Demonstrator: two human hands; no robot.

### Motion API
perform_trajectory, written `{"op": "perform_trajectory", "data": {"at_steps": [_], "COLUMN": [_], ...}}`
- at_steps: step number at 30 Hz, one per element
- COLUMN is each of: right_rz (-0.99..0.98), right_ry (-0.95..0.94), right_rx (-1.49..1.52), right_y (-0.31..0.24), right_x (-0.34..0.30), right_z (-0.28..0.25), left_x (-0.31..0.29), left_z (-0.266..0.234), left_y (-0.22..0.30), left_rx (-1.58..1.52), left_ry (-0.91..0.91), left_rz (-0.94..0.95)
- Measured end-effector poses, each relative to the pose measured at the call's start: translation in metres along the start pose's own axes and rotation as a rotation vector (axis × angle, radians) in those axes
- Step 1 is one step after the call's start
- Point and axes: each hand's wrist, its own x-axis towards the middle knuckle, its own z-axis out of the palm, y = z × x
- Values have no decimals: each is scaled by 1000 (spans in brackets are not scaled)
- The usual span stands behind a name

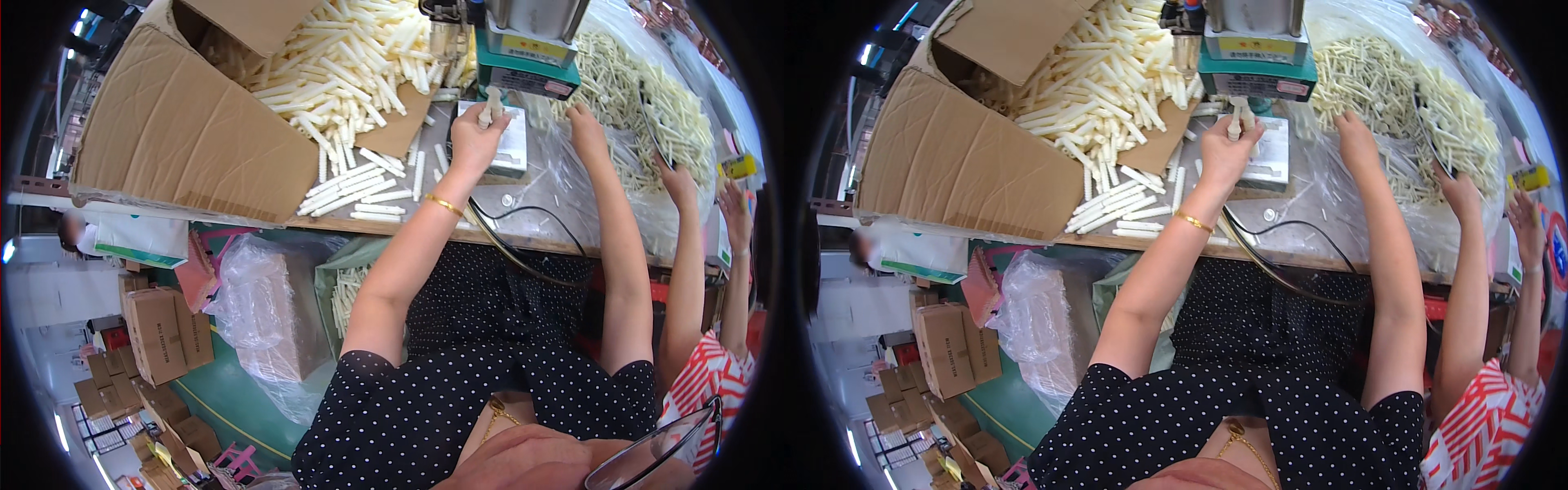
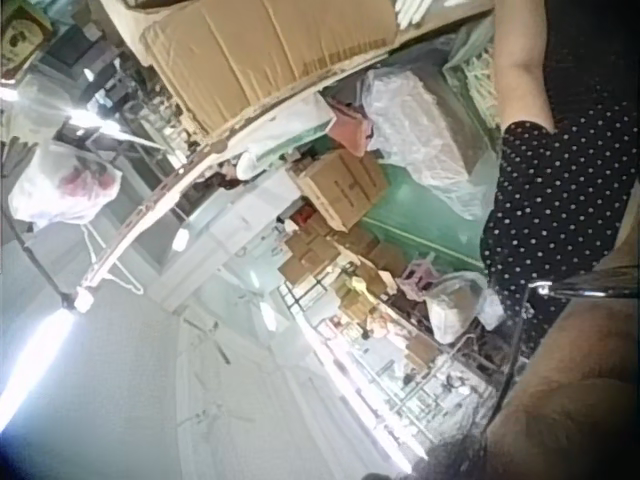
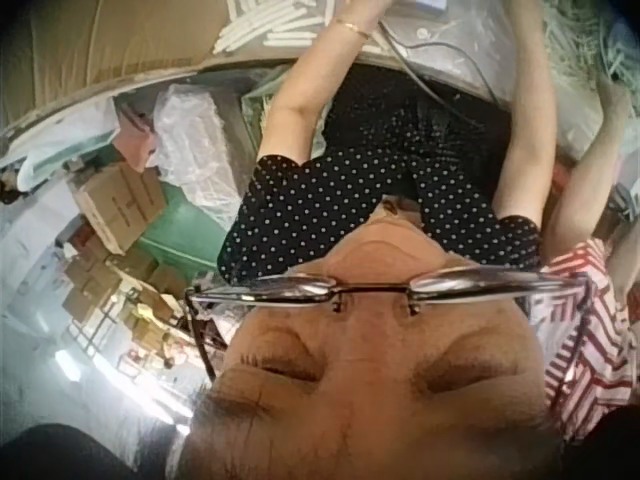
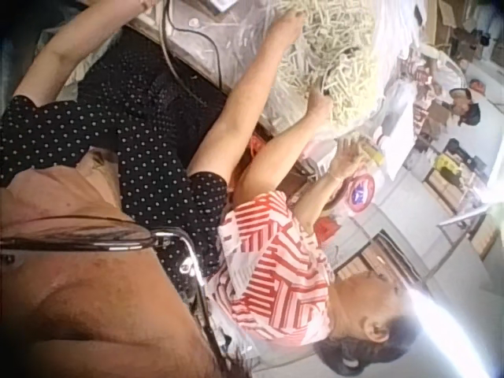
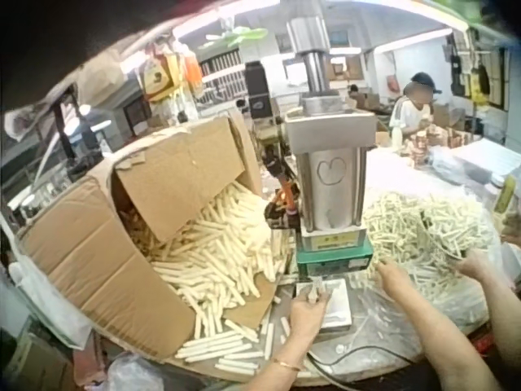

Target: The recorder is assembling small white plastic components on a workbench in a factory environment.

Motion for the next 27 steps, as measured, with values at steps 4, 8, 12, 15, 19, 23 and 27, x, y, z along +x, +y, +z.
{"op": "perform_trajectory", "data": {"at_steps": [4,8,12,15,19,23,27], "right_rz": [28,84,24,86,169,235,128], "right_ry": [30,-113,8,160,95,60,152], "right_rx": [-31,-179,63,255,550,577,414], "right_y": [-4,22,-13,-14,-40,-78,-91], "right_x": [-17,-30,-19,-39,-56,-72,-91], "right_z": [-16,-8,9,-33,-36,-48,-59], "left_x": [13,27,34,70,126,184,280], "left_z": [-54,-89,-172,-170,-171,-155,-144], "left_y": [14,25,34,37,62,73,32], "left_rx": [374,330,584,738,1202,1493,806], "left_ry": [141,145,333,415,387,224,565], "left_rz": [211,136,88,237,320,240,298]}}
